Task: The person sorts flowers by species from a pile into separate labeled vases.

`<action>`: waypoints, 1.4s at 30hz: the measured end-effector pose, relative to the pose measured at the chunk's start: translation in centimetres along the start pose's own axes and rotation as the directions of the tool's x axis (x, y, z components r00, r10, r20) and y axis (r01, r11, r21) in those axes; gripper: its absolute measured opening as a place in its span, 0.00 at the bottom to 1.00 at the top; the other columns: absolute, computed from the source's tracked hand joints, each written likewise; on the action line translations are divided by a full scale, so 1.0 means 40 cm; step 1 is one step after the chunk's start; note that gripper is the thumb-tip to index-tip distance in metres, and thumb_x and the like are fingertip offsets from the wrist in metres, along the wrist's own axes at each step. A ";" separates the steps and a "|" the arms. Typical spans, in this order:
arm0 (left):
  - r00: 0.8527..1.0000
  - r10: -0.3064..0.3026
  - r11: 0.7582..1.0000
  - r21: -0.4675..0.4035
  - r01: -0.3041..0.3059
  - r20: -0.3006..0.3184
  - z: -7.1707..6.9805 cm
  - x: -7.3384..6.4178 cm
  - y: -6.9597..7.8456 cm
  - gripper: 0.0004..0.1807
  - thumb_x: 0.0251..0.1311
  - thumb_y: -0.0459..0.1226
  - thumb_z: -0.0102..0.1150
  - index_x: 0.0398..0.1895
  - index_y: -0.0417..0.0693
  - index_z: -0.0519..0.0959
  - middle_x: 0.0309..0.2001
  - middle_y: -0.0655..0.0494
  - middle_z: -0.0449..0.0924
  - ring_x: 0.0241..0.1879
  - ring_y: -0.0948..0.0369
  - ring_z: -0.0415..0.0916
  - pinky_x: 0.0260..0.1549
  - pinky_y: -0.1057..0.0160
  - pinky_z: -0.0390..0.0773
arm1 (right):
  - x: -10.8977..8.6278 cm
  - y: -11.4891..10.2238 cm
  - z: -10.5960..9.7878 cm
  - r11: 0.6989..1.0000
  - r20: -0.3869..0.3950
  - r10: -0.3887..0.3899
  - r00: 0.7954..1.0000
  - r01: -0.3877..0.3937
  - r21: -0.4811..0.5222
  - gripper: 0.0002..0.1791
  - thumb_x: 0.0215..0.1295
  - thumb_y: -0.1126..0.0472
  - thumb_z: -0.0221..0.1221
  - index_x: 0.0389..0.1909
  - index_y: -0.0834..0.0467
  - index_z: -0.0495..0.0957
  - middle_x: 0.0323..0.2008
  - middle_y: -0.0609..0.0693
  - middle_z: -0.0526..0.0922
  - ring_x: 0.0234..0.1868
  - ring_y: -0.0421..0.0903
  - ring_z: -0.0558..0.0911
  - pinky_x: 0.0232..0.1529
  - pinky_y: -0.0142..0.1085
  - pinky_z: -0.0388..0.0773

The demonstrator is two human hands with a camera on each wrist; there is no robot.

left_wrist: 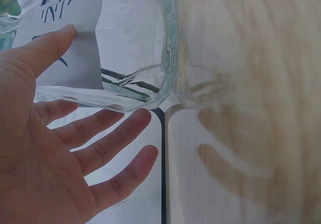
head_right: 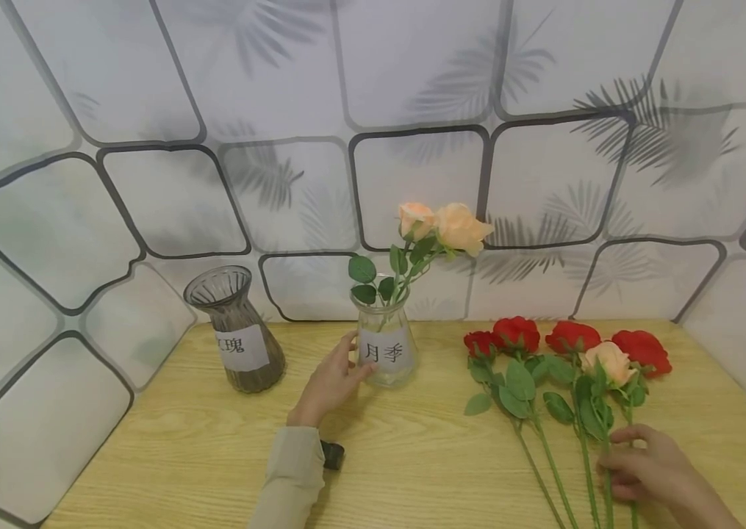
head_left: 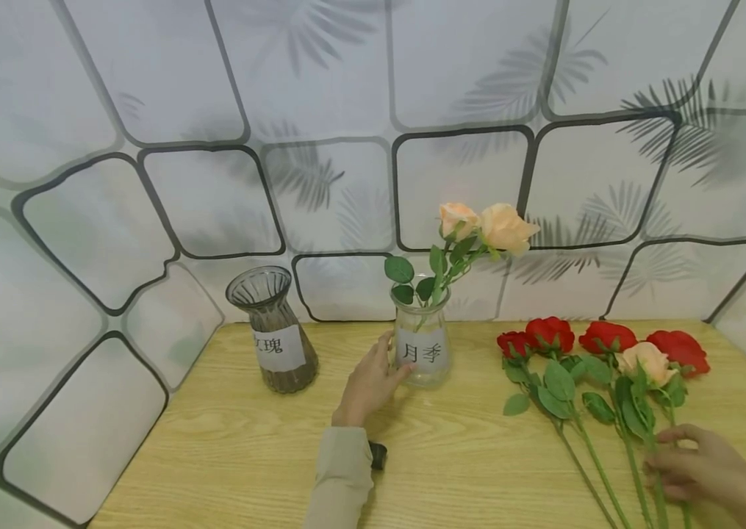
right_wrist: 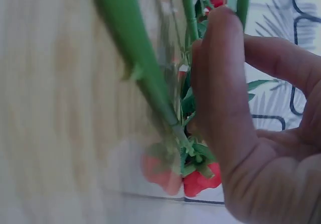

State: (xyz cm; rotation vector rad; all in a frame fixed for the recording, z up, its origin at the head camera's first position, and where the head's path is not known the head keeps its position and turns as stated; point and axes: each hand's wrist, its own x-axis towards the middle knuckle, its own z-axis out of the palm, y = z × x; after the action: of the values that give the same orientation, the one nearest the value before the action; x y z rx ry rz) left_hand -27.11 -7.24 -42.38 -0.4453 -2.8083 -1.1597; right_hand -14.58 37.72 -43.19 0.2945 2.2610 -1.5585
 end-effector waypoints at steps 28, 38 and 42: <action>1.000 0.014 1.000 -0.011 -0.014 -0.006 0.001 -0.002 -0.003 0.40 0.71 0.53 0.59 0.77 0.42 0.58 0.69 0.37 0.68 0.60 0.42 0.75 0.54 0.40 0.75 | 0.006 0.035 -0.035 0.928 -0.010 -0.014 1.000 0.017 0.373 0.06 0.80 0.62 0.50 0.46 0.53 0.76 0.39 0.38 0.83 0.40 0.43 0.84 0.43 0.42 0.83; 1.000 0.028 0.999 -0.021 -0.028 -0.012 0.000 -0.002 -0.003 0.40 0.71 0.52 0.59 0.77 0.41 0.58 0.68 0.36 0.69 0.62 0.41 0.73 0.55 0.39 0.75 | 0.004 0.038 -0.020 0.843 -0.058 -0.119 0.991 0.131 0.522 0.20 0.79 0.69 0.48 0.38 0.42 0.82 0.39 0.40 0.80 0.40 0.40 0.83 0.45 0.42 0.84; 1.000 0.021 1.000 -0.020 -0.021 -0.013 0.000 -0.002 -0.002 0.40 0.71 0.52 0.59 0.77 0.42 0.58 0.68 0.37 0.69 0.60 0.42 0.75 0.54 0.40 0.76 | 0.001 0.026 -0.011 0.753 -0.077 -0.158 0.984 0.170 0.635 0.23 0.80 0.70 0.46 0.37 0.42 0.83 0.39 0.40 0.81 0.41 0.42 0.84 0.45 0.41 0.84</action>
State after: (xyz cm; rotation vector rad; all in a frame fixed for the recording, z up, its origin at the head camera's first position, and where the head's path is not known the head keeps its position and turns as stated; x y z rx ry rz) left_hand -27.06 -7.32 -42.44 -0.4662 -2.7766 -1.1836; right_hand -14.32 38.50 -43.94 0.2893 1.7149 -2.4093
